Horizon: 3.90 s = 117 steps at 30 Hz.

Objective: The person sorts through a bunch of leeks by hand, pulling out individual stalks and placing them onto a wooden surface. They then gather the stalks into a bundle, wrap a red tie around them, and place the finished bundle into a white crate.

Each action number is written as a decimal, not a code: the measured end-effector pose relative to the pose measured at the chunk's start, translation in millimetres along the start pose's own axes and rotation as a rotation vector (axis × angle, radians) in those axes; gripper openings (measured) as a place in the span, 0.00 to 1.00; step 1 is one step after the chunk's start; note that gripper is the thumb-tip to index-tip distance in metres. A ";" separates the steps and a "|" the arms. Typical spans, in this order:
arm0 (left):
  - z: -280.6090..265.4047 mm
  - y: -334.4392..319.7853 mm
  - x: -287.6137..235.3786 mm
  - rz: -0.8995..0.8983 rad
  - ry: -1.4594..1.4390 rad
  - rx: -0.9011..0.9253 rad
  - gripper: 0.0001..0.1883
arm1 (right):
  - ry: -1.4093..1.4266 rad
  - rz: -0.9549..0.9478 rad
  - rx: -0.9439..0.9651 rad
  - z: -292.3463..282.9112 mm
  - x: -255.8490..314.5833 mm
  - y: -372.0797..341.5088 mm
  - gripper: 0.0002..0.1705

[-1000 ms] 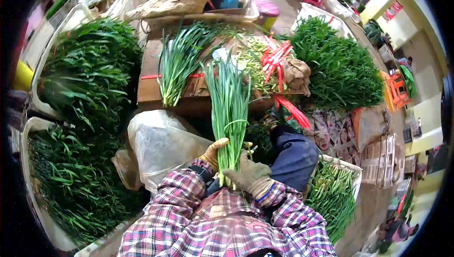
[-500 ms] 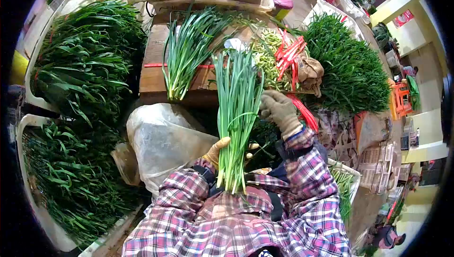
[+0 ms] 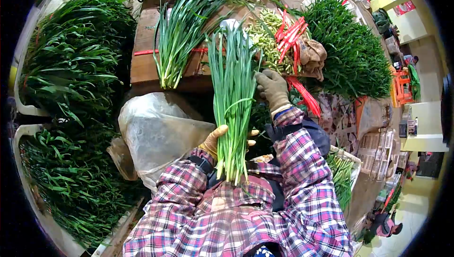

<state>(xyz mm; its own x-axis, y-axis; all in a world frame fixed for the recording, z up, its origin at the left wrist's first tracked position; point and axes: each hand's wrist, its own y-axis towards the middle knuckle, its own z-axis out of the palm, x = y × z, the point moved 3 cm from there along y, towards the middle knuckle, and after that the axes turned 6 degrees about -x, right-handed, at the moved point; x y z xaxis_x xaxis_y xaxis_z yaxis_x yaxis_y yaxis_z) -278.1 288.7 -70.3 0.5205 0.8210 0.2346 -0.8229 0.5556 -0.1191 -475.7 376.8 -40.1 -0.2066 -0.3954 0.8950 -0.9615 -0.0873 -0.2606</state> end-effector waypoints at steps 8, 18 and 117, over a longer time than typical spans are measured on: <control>6.3 -0.7 2.8 0.004 -0.054 0.022 0.39 | -0.159 -0.328 0.015 14.0 23.4 14.1 0.21; -3.6 -4.4 -2.2 0.088 0.351 -0.148 0.39 | -0.308 -0.391 0.199 50.6 54.9 -33.7 0.27; -40.0 18.6 -7.4 0.403 0.360 -0.566 0.14 | 0.461 -0.537 -0.036 -47.9 98.4 -78.1 0.12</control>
<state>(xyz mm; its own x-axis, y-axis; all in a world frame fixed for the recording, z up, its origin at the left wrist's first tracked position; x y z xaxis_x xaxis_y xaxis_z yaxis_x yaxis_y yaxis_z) -288.1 298.3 -112.8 0.3274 0.9120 -0.2470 -0.7731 0.1083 -0.6250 -429.7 388.5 85.6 0.2503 0.1221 0.9604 -0.9556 -0.1280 0.2653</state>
